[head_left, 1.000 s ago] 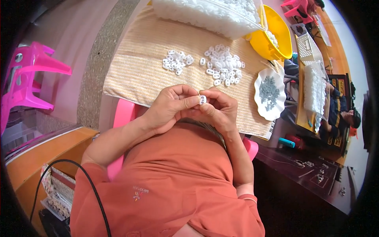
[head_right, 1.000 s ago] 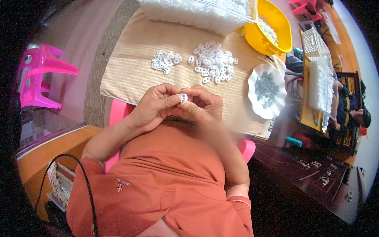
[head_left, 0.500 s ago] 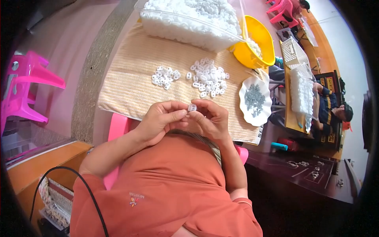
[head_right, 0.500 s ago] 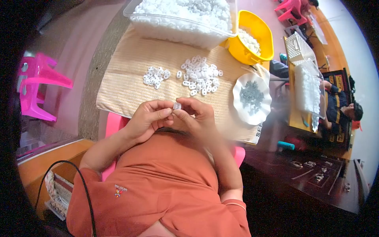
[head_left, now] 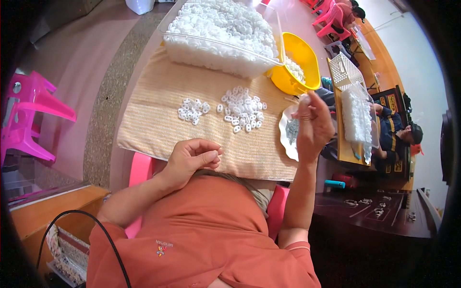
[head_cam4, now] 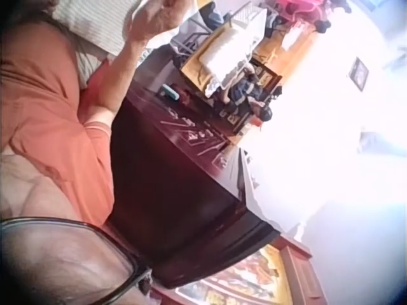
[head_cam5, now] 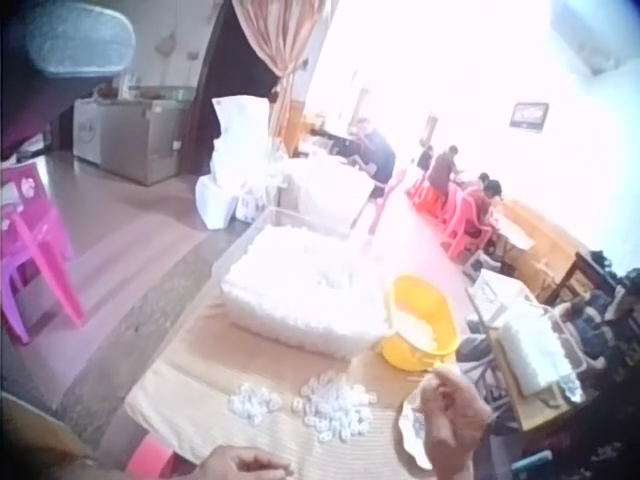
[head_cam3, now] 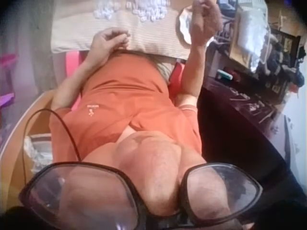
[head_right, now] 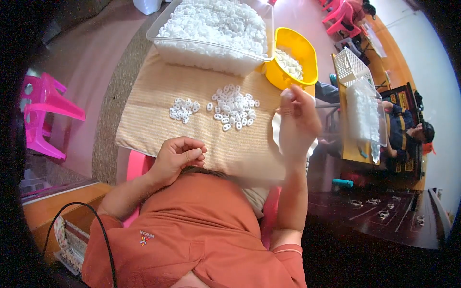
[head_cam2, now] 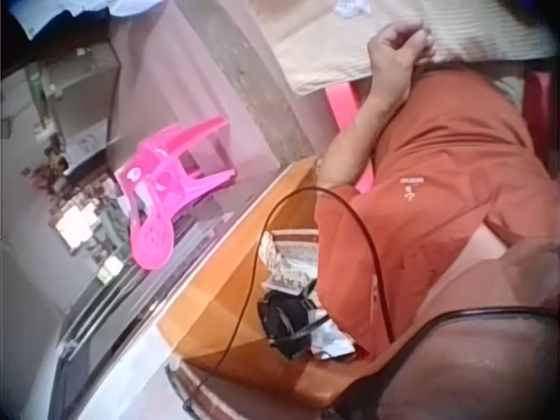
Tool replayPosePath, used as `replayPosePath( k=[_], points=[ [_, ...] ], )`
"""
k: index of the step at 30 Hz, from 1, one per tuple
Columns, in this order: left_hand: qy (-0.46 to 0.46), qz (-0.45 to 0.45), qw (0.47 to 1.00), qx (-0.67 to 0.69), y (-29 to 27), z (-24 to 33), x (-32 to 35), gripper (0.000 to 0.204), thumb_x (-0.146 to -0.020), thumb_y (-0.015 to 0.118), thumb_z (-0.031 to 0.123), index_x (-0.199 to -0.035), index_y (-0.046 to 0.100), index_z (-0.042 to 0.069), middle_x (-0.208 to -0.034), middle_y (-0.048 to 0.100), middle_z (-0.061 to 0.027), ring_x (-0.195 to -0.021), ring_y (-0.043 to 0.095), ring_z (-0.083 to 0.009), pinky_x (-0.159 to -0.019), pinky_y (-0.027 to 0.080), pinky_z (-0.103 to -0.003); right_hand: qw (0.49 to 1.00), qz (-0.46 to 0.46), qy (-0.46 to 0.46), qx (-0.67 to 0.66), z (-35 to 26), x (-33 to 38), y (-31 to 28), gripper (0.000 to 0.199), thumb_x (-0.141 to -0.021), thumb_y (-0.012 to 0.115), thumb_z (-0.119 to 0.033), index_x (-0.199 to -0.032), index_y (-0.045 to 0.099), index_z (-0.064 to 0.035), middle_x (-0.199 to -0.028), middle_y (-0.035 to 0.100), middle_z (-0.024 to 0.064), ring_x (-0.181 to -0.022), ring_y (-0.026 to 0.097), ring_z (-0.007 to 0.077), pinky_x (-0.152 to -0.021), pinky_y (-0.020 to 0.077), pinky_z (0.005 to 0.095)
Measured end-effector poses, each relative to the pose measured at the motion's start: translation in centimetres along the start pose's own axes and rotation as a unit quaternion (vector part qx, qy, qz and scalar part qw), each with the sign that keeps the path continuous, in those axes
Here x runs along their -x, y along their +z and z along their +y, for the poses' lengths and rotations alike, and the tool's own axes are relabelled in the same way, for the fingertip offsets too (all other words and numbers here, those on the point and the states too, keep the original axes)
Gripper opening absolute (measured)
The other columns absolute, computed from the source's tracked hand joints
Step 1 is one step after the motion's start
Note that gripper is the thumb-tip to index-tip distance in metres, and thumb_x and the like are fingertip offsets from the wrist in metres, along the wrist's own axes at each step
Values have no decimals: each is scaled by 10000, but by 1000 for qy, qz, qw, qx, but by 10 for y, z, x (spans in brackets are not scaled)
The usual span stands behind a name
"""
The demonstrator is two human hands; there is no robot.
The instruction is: Assembling small white plastic components by hand at a workbench.
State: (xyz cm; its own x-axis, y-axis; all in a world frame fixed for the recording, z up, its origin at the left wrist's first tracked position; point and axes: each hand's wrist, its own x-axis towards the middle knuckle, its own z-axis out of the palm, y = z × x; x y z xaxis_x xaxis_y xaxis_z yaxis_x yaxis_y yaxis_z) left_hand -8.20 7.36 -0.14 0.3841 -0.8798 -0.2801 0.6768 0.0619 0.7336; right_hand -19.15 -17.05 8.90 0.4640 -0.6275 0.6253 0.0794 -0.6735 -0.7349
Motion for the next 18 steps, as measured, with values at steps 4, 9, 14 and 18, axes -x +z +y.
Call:
replayPosePath(
  k=[4, 9, 14, 18],
  points=[
    [37, 12, 998, -47, 0, 0, 1, 202, -914, 630, 67, -1095, 624, -23, -989, 673, -75, -834, 639, -110, -766, 559, -254, 997, 47, -38, 57, -3, -23, -5, 243, -918, 645, -86, -1129, 633, 34, -838, 654, 45, -696, 602, 66, -590, 519, 201],
    [80, 56, 981, -168, 1, 3, 3, 179, -898, 656, 68, -1063, 657, -1, -945, 677, -30, -809, 608, -57, -675, 514, -205, 984, 85, -99, 118, 2, -41, -7, 248, -913, 658, -103, -1128, 640, 18, -823, 664, 47, -660, 599, 61, -575, 511, 196],
    [158, 64, 969, -179, -5, -1, -1, 180, -893, 667, 75, -1060, 665, 10, -927, 676, -9, -785, 591, -36, -623, 480, -183, 979, 128, -91, 127, -5, -45, -7, 245, -903, 676, -119, -1117, 650, -1, -721, 655, 25, -587, 585, 53, -536, 475, 168],
    [155, 72, 972, -164, -7, 0, -4, 174, -891, 672, 78, -1052, 666, 11, -901, 670, 0, -764, 580, -28, -609, 467, -176, 976, 132, -123, 122, 0, -46, -6, 243, -901, 677, -115, -1115, 651, -3, -724, 653, 31, -583, 586, 50, -528, 466, 166]
  ],
)
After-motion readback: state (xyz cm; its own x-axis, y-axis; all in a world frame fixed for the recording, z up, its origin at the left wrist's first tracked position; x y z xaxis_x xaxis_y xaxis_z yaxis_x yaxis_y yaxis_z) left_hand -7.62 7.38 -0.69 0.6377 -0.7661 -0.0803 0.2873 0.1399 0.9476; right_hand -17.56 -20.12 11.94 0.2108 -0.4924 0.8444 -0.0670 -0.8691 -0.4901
